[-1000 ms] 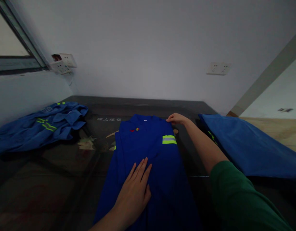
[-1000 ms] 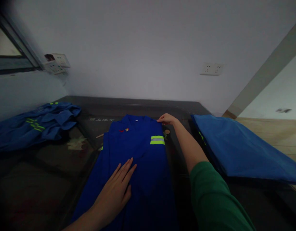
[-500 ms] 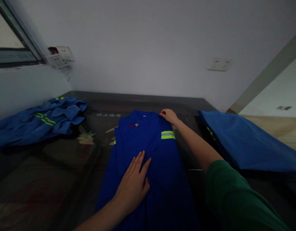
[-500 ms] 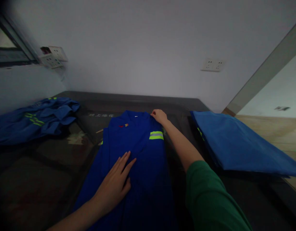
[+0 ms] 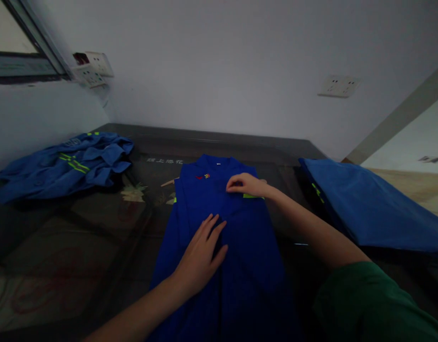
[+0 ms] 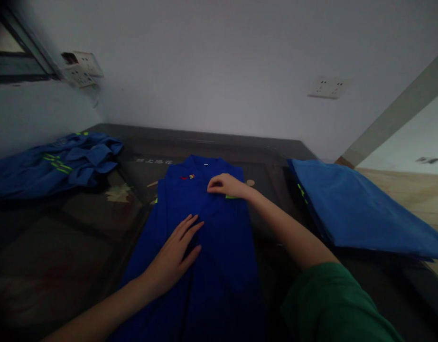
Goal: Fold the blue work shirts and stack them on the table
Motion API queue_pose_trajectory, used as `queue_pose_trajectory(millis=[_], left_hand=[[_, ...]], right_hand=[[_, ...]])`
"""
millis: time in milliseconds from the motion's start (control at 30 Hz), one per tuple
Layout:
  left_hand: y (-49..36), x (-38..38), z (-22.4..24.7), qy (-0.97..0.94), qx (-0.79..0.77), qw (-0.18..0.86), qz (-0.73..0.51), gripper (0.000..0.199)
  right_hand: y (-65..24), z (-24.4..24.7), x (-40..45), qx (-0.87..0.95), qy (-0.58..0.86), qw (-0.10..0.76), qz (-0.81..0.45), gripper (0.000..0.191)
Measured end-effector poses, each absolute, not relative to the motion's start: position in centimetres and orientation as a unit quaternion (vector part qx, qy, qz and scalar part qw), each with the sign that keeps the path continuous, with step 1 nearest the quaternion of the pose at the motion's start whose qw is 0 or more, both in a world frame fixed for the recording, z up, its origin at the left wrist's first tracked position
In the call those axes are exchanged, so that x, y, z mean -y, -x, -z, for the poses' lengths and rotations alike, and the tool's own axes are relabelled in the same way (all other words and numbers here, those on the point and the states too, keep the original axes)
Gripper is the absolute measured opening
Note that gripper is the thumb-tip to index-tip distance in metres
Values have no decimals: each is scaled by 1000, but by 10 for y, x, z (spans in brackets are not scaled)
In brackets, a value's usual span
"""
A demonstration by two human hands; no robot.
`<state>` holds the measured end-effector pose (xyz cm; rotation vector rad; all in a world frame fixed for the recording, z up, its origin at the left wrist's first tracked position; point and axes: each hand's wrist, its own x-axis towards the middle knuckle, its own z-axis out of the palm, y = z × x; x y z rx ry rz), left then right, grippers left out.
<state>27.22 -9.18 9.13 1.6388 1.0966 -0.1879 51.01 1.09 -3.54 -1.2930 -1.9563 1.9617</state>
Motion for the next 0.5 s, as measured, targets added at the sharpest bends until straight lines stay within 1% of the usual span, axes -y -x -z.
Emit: queue_pose_trajectory(millis=[67,133,200,333,500], left_hand=[[-269,84,-91,-661,-491,565,57,42],[-264,76,-92,-640,-505,577,55,38],[-257,67,-94,-622,-495,602,81,41],[-247,57,-98,-596,-445,656,130,54],[-250,59,-97,-603,-453,641,138,58]], right_hand=[[-504,11,4,636,338,24,-694,17],[-498,-5,17,641,302,7,-706,16],[-494,-12,26,643,302,-2,-704,18],[-488,-10,36,633,331,-4,-700,20],[-486,-11,35,584,346,16,-734,14]])
